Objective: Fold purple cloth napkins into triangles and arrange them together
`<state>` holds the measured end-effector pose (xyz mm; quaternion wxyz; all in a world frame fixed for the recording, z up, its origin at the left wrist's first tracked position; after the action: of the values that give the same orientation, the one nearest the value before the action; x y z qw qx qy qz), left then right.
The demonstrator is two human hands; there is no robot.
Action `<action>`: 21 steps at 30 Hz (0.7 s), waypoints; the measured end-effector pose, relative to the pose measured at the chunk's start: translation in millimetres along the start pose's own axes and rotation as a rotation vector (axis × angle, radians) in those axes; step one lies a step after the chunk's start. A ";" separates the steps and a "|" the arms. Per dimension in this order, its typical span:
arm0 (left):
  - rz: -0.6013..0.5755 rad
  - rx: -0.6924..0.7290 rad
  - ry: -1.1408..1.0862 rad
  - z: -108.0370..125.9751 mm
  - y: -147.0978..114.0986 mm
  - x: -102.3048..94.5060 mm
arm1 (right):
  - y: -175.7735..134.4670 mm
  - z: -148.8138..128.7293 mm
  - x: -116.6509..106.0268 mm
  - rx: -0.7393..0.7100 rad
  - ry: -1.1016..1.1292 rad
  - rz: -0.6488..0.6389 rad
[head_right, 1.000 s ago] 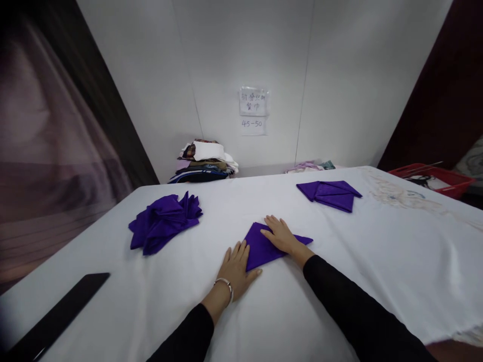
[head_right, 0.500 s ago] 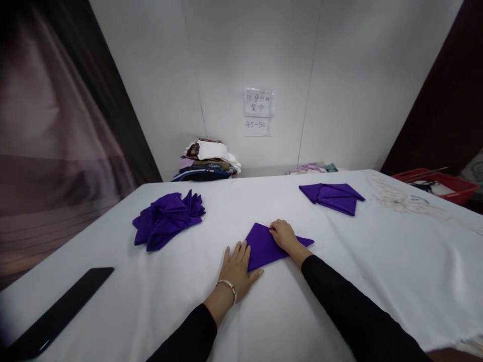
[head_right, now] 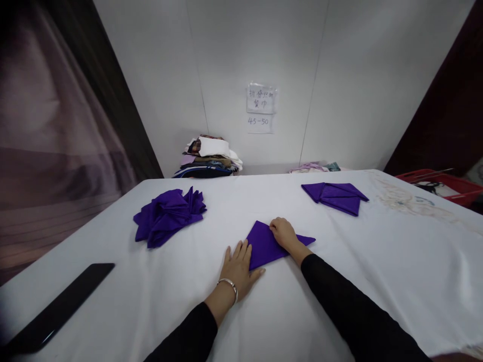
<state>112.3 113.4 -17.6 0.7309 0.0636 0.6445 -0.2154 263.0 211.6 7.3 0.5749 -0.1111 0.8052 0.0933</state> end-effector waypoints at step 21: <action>-0.040 0.011 -0.019 -1.5 -0.8 -4.5 | -9.7 -55.4 35.5 -0.289 -0.114 -0.251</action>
<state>110.3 114.2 -13.4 0.7321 0.0530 0.6375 -0.2341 204.5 184.3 -8.7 0.6050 -0.2866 0.7292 0.1417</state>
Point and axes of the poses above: each hand's wrist, its own y-axis towards the middle knuckle, its own x-axis out of the palm, z = x × y, the point moved 8 cm from there along y, towards the middle knuckle, and after that the axes turned 12 degrees about -z, right-handed, at the moved point
